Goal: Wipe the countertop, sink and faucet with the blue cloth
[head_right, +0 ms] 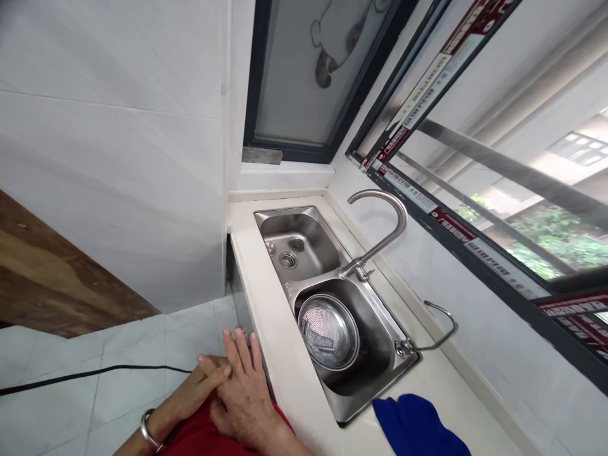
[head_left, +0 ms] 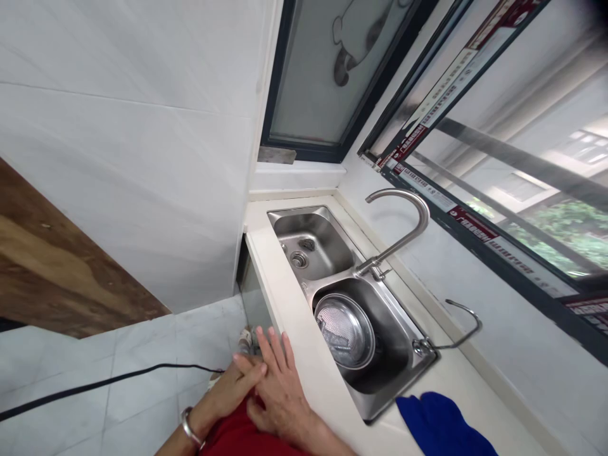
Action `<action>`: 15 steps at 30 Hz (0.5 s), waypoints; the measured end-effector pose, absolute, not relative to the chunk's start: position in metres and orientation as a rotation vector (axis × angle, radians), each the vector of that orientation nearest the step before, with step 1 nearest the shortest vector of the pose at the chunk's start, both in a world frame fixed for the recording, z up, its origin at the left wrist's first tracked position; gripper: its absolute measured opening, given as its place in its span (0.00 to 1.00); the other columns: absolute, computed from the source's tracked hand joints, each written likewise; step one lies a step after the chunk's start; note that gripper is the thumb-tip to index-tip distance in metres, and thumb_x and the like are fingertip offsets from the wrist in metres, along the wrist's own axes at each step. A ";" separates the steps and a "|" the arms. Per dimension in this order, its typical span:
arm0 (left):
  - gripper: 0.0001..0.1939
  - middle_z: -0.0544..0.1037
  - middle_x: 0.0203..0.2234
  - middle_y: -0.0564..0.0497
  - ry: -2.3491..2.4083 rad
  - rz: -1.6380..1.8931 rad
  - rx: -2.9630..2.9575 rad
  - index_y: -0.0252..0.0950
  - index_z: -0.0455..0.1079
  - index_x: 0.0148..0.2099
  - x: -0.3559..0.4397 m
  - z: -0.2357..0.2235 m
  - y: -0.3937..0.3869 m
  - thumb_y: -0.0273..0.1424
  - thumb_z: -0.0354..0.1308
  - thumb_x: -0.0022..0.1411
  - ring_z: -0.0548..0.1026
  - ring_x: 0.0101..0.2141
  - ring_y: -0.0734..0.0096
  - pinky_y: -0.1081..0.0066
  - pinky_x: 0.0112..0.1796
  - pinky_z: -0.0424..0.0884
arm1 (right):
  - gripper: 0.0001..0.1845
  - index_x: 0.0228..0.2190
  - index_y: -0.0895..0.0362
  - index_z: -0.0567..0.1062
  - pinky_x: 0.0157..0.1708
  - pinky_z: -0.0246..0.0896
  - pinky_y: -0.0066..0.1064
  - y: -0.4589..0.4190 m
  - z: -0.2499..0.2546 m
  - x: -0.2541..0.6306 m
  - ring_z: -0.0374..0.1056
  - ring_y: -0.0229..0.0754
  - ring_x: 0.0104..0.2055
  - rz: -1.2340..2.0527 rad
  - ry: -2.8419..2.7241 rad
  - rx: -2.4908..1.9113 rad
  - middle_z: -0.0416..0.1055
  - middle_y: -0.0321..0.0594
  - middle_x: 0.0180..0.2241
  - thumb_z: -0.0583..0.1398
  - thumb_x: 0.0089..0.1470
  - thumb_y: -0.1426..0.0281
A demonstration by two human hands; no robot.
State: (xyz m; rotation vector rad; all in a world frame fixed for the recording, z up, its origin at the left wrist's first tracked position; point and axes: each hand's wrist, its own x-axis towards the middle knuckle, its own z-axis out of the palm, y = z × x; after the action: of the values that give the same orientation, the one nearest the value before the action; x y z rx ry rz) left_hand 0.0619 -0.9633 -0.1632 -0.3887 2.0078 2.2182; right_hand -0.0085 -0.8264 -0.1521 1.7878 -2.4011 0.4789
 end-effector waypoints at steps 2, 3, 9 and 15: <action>0.27 0.80 0.41 0.44 1.986 2.311 -0.323 0.33 0.75 0.43 0.059 -0.157 -0.963 0.53 0.52 0.64 0.73 0.40 0.63 0.64 0.48 0.71 | 0.64 0.72 0.49 0.43 0.68 0.40 0.66 -0.825 -0.154 -0.011 0.32 0.63 0.74 0.434 -2.407 1.815 0.27 0.46 0.74 0.61 0.35 0.76; 0.27 0.79 0.45 0.44 1.991 2.345 -0.290 0.34 0.75 0.47 0.058 -0.154 -0.963 0.53 0.53 0.64 0.73 0.43 0.62 0.62 0.52 0.70 | 0.63 0.72 0.50 0.44 0.68 0.38 0.66 -0.824 -0.155 -0.012 0.32 0.62 0.74 0.418 -2.410 1.828 0.29 0.47 0.74 0.61 0.36 0.76; 0.29 0.81 0.43 0.42 2.049 2.307 -0.505 0.33 0.77 0.48 0.050 -0.159 -0.955 0.53 0.49 0.66 0.75 0.44 0.59 0.59 0.54 0.71 | 0.60 0.71 0.52 0.45 0.69 0.31 0.66 -0.824 -0.157 -0.014 0.28 0.63 0.75 0.391 -2.512 1.846 0.32 0.48 0.74 0.62 0.40 0.73; 0.35 0.81 0.39 0.45 1.975 2.248 -0.386 0.36 0.75 0.53 0.032 -0.162 -0.947 0.59 0.50 0.62 0.75 0.48 0.57 0.60 0.59 0.67 | 0.50 0.70 0.49 0.50 0.70 0.33 0.62 -0.799 -0.164 -0.036 0.31 0.59 0.75 0.353 -2.538 1.706 0.34 0.46 0.74 0.63 0.51 0.67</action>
State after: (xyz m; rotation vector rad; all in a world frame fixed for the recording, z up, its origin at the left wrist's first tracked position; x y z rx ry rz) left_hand 0.0320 -0.9468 -0.1625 -0.3856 1.9752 2.2479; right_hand -0.0363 -0.7988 -0.1638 1.7061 -2.5380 0.3534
